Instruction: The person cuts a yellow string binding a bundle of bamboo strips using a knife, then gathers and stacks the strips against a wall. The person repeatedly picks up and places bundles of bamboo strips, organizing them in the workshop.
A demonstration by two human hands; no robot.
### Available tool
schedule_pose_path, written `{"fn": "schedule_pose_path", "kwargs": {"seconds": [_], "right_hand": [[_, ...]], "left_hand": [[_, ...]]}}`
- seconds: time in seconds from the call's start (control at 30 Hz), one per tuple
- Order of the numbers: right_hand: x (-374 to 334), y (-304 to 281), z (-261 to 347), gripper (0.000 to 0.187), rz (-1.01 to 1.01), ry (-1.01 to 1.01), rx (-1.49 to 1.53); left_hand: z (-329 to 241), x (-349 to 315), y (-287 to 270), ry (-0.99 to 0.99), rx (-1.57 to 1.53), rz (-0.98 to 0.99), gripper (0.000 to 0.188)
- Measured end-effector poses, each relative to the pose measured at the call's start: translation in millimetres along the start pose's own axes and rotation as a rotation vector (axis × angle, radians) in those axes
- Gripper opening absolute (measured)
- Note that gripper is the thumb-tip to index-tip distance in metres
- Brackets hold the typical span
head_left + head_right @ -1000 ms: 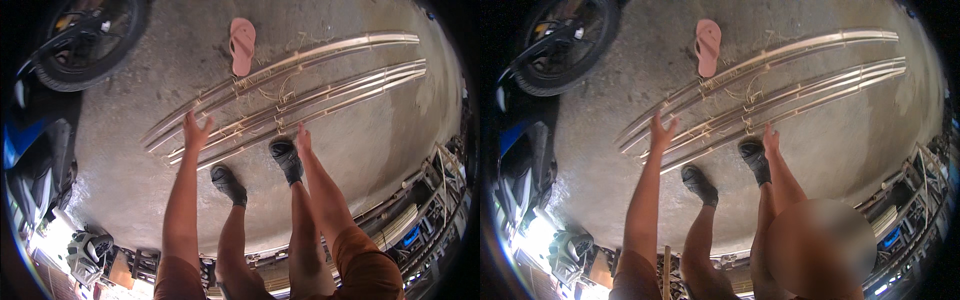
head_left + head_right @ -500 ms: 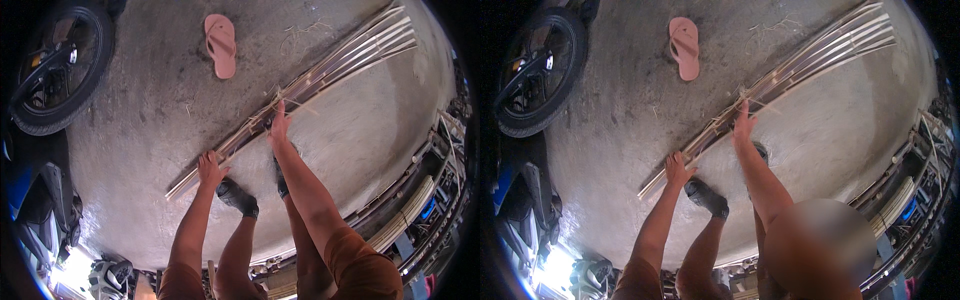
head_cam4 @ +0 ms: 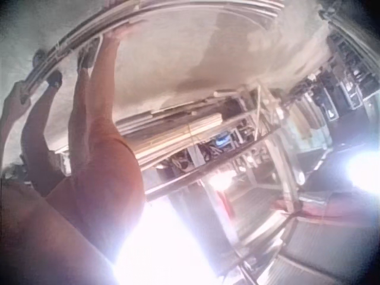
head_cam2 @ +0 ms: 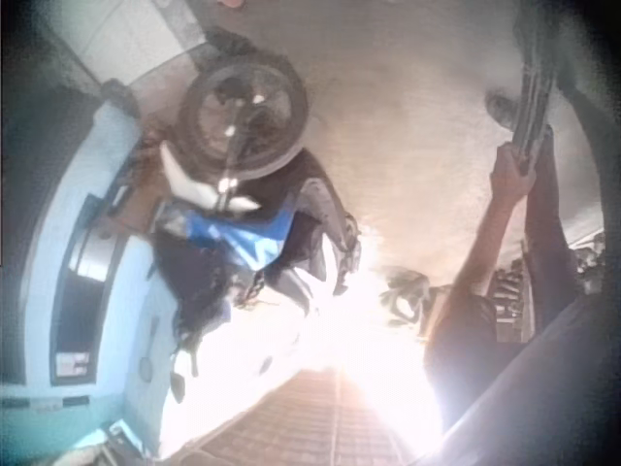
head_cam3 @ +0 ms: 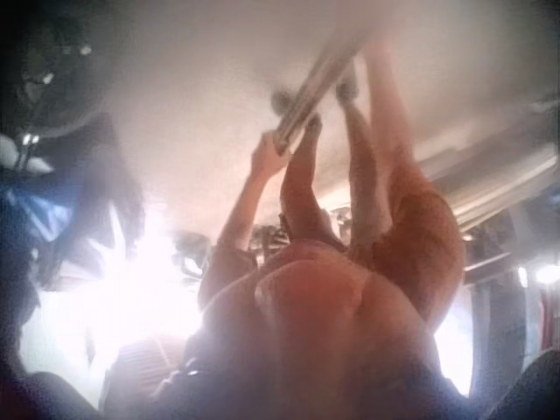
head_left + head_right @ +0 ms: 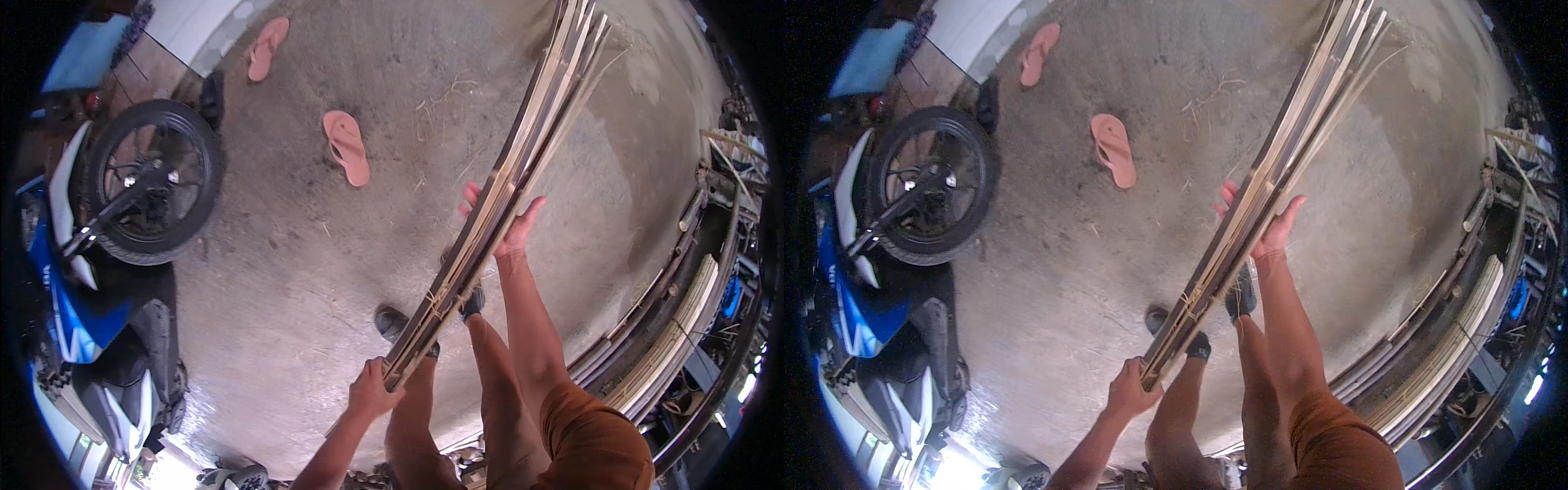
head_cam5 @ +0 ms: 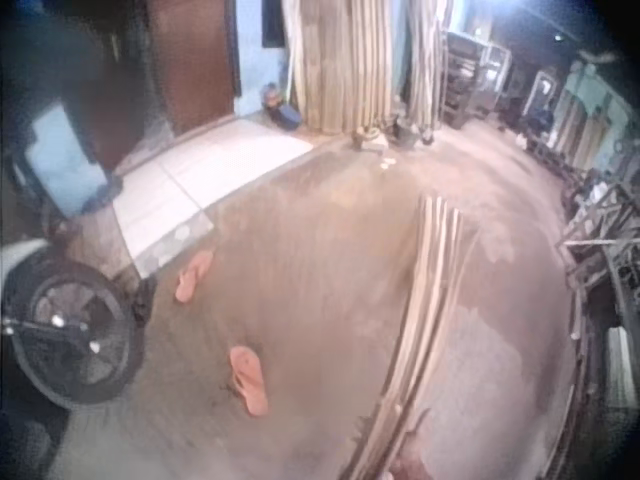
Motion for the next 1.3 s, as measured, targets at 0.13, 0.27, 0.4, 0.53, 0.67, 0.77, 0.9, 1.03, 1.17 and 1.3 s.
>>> {"fn": "schedule_pose_path", "kwargs": {"seconds": [0.13,0.27,0.4,0.53,0.67,0.77,0.9,1.03,1.17,1.3], "right_hand": [[-30.9,83.7,-3.5,0.085,0.208,0.021,0.074],[-52.0,90.1,-22.7,0.055,0.166,0.093,0.176],[-70.3,76.5,-31.7,0.041,0.168,0.16,0.343],[-97.2,87.8,-48.9,0.037,0.201,0.219,0.43],[-138.6,102.7,-57.7,0.044,0.222,0.236,0.331],[-155.0,95.4,-45.6,0.068,0.124,0.193,0.228],[-143.5,82.6,6.4,0.071,-0.12,0.076,0.296],[-129.2,84.3,-11.0,0.044,-0.036,0.157,0.256],[-160.8,92.7,-42.7,0.027,-0.019,0.26,0.339],[-200.1,93.5,-67.8,0.025,0.122,0.333,0.451]], "left_hand": [[-18.0,-51.8,-41.1,0.028,0.158,-0.211,0.079],[12.2,-98.1,-40.4,-0.245,-0.041,-0.133,0.083],[-45.0,-126.1,-68.0,-0.098,0.311,-0.147,0.104],[-91.8,-135.2,-69.8,-0.039,0.327,-0.077,0.115],[-51.5,-150.0,-43.1,-0.257,0.087,0.11,0.086],[-60.1,-177.4,-48.4,-0.203,0.137,0.022,0.073],[-86.3,-209.7,-57.2,-0.205,0.18,0.003,0.067],[-67.6,-218.0,-53.6,-0.178,0.201,-0.09,0.071],[-17.0,-222.6,-40.5,-0.267,0.172,0.346,0.118],[-104.3,-117.2,-115.5,-0.127,-0.205,0.08,0.104]]}}
Point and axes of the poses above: each hand's wrist, its own x-axis towards the middle knuckle, its own y-axis out of the palm, z = x × y, the point moved 10 cm from there along x, towards the middle knuckle, and after that the axes turned 6 degrees about y, right-handed, at the moved point
